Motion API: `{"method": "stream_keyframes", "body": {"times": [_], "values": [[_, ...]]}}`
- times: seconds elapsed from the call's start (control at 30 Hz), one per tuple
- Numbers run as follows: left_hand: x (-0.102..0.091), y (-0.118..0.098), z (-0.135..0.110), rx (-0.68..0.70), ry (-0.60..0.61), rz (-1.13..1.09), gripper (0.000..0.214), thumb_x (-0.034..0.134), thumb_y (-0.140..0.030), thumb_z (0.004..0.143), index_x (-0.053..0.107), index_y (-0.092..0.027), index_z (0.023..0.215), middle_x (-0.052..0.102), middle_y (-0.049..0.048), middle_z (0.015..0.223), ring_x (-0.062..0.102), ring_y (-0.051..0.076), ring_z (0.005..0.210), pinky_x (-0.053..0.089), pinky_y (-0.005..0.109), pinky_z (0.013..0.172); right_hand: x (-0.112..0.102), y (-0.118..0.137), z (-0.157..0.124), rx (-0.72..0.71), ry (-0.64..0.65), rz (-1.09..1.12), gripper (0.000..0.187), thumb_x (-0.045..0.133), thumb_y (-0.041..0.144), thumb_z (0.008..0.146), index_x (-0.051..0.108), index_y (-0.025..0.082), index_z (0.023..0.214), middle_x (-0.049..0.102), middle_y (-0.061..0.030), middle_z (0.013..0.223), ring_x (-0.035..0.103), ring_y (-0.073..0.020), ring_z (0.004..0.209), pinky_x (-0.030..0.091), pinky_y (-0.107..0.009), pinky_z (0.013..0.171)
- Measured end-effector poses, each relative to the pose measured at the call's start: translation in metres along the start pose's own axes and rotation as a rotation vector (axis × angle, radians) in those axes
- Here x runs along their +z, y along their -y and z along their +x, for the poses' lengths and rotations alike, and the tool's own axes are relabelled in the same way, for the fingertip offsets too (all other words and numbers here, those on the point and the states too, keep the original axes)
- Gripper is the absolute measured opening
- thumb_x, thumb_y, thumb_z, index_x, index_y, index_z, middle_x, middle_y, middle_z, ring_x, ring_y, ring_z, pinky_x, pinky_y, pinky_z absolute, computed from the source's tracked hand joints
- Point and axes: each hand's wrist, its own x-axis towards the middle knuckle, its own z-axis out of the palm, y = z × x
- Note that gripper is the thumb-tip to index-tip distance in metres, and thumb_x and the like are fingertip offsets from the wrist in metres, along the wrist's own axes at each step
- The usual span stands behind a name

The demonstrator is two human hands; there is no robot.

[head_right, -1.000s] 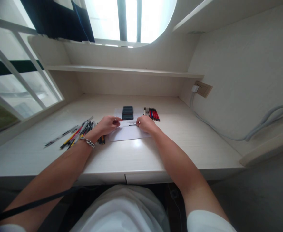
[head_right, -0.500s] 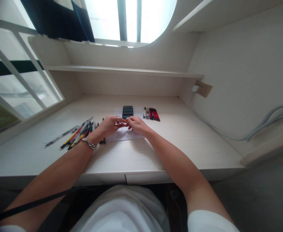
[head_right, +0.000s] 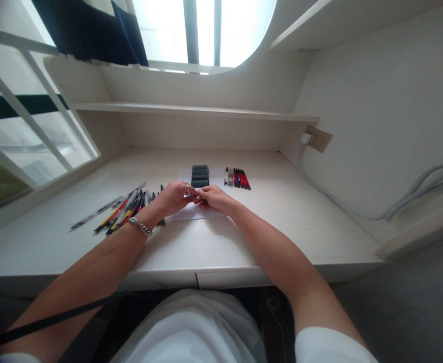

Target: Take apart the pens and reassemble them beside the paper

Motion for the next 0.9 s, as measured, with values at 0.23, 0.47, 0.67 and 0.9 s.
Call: {"method": "stream_keyframes", "body": {"times": [0.23,0.47,0.67,0.9], "values": [[-0.001,-0.002,-0.001,-0.065,0.035,-0.074,0.015,0.063,-0.026,0.082,0.076,-0.023,0.088,0.074,0.0042,0.085,0.064,0.017,0.079,0.047,0.027,0.074,-0.004,0.001,-0.001,-0.028,0.045,0.018,0.01,0.063,0.012,0.084,0.073,0.011,0.081,0.068,-0.0055,0.074,0.053,-0.0073,0.057,0.047,-0.019,0.06],[0.005,0.003,-0.002,-0.132,0.08,-0.192,0.023,0.06,-0.026,0.085,0.072,-0.019,0.103,0.074,0.0065,0.091,0.067,0.017,0.081,0.049,0.025,0.073,-0.014,0.0,0.002,-0.186,-0.017,-0.306,0.022,0.058,0.005,0.082,0.073,0.013,0.096,0.068,-0.0031,0.072,0.058,-0.0086,0.06,0.046,-0.019,0.058],[0.009,0.009,-0.002,-0.081,0.058,-0.151,0.029,0.051,-0.026,0.089,0.072,-0.022,0.11,0.072,0.0073,0.101,0.067,0.018,0.088,0.049,0.027,0.081,-0.017,0.002,0.0,-0.229,-0.025,-0.427,0.019,0.062,0.012,0.083,0.072,0.014,0.1,0.072,-0.0064,0.081,0.059,-0.0093,0.061,0.048,-0.02,0.057],[0.009,0.013,-0.002,-0.135,0.068,-0.094,0.029,0.051,-0.024,0.086,0.071,-0.021,0.108,0.073,0.0067,0.095,0.066,0.018,0.083,0.049,0.026,0.075,-0.027,0.002,-0.001,-0.282,-0.104,-0.603,0.023,0.064,0.008,0.08,0.073,0.016,0.1,0.075,-0.0081,0.088,0.067,-0.015,0.077,0.05,-0.023,0.066]]}}
